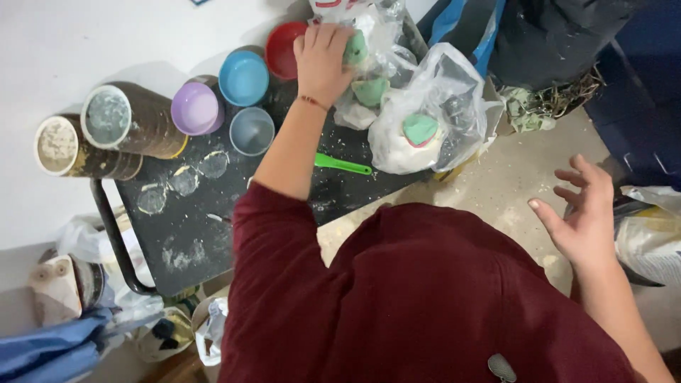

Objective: Inspecting dental impressions and stone models at a workbench and retrieving a metal framework from storage.

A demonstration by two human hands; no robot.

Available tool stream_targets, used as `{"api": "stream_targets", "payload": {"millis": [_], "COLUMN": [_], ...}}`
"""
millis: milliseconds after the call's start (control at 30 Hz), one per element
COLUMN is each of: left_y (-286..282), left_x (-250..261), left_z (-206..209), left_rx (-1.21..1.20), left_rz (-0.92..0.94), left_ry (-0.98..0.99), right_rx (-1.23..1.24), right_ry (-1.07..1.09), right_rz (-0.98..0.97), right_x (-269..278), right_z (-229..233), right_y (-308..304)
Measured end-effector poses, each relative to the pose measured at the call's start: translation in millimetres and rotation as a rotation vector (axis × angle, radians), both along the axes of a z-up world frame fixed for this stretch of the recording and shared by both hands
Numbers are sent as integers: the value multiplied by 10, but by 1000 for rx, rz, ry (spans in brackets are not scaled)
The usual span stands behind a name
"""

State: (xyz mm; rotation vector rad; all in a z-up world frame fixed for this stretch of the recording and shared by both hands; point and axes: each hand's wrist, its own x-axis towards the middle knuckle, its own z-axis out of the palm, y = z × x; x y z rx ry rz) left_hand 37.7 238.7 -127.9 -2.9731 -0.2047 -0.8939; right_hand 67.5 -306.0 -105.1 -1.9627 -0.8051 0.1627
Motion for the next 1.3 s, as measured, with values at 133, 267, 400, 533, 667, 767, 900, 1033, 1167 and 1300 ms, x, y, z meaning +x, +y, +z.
{"api": "stream_targets", "payload": {"millis": [133, 267, 400, 533, 667, 767, 900, 1033, 1167, 1300], "left_y": [110, 172, 245, 396, 335, 325, 246, 237, 229, 159], "left_x": [453, 739, 755, 688, 596, 570, 534, 523, 491, 315], "left_z": [-235, -421, -588, -711, -563, -594, -634, -667, -664, -362], "left_rx": [68, 19, 44, 164, 281, 282, 334, 311, 272, 77], "left_rz": [-33, 22, 131, 103, 76, 29, 16, 45, 23, 52], "left_ry": [139, 252, 299, 291, 373, 307, -71, 28, -63, 69], "right_rx": [-49, -96, -145, -138, -103, -104, -100, -93, -82, -233], "right_ry": [-13, -73, -141, -177, -124, -151, -165, -104, -122, -321], "right_rz": [-36, -43, -76, -93, -110, -105, -97, -113, -110, 35], "right_x": [-54, -82, -123, -133, -178, -169, -182, -238, -244, -147], "right_z": [91, 173, 184, 106, 125, 158, 140, 137, 167, 779], "right_y": [97, 85, -9, -48, -10, 51, 90, 108, 56, 404]}}
